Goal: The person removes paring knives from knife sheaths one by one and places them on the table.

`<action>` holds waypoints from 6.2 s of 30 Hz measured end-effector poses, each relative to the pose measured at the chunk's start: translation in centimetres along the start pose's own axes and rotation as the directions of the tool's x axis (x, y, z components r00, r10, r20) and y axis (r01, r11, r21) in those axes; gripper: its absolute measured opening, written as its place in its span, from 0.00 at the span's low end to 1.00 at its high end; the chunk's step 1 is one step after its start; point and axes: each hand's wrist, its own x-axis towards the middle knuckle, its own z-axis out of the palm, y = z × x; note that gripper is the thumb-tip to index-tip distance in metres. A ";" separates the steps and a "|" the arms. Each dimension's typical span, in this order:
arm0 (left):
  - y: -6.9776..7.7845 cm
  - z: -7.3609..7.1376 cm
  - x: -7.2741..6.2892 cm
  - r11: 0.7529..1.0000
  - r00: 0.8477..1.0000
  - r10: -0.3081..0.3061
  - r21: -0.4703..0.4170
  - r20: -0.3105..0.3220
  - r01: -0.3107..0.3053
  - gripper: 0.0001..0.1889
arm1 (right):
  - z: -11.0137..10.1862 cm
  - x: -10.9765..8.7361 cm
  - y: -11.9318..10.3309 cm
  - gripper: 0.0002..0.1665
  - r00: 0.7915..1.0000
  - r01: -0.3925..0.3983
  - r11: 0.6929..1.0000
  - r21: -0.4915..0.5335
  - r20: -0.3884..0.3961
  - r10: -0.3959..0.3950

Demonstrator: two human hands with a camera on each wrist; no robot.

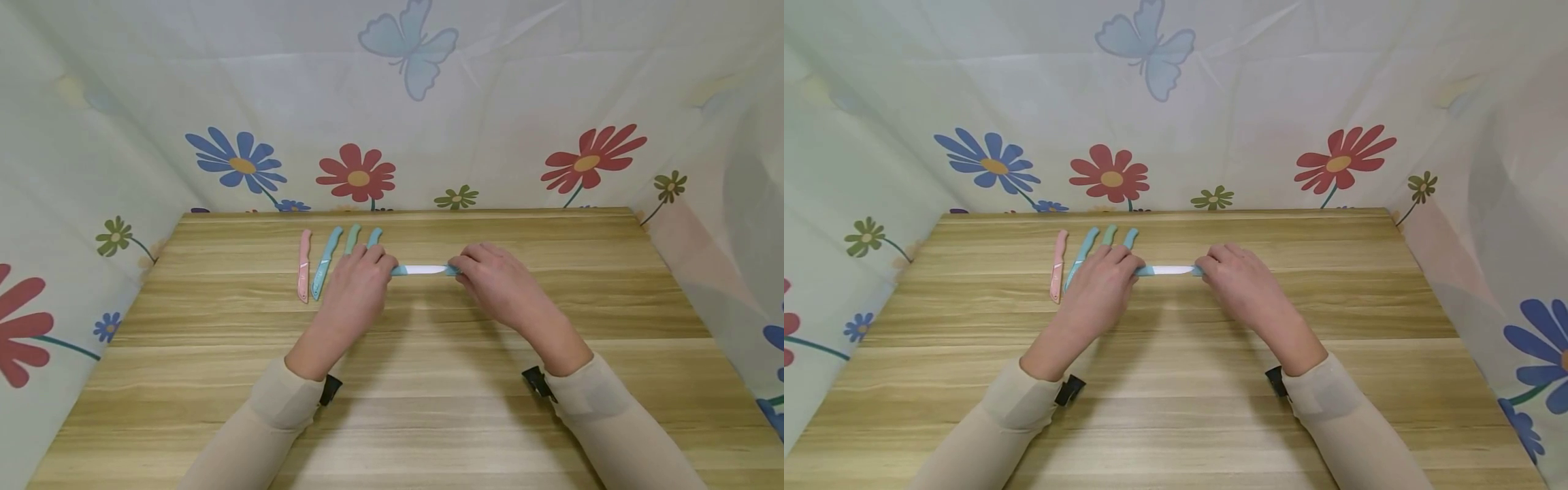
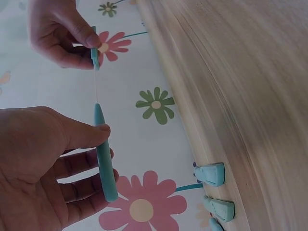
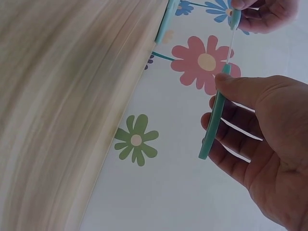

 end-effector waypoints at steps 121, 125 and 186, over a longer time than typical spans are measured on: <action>14.2 6.5 6.1 0.858 0.804 -0.131 -0.340 0.580 0.385 0.16 | 0.3 -3.2 3.9 0.22 0.676 -0.628 0.771 0.108 0.567 0.471; 14.1 6.5 5.9 0.852 0.810 -0.128 -0.354 0.573 0.386 0.16 | 0.0 -3.2 3.8 0.23 0.669 -0.638 0.763 0.106 0.567 0.480; -3.4 3.0 5.3 0.981 0.952 -0.194 0.064 0.239 0.184 0.17 | 2.5 2.0 -3.1 0.30 0.875 -0.368 0.926 -0.087 0.303 0.377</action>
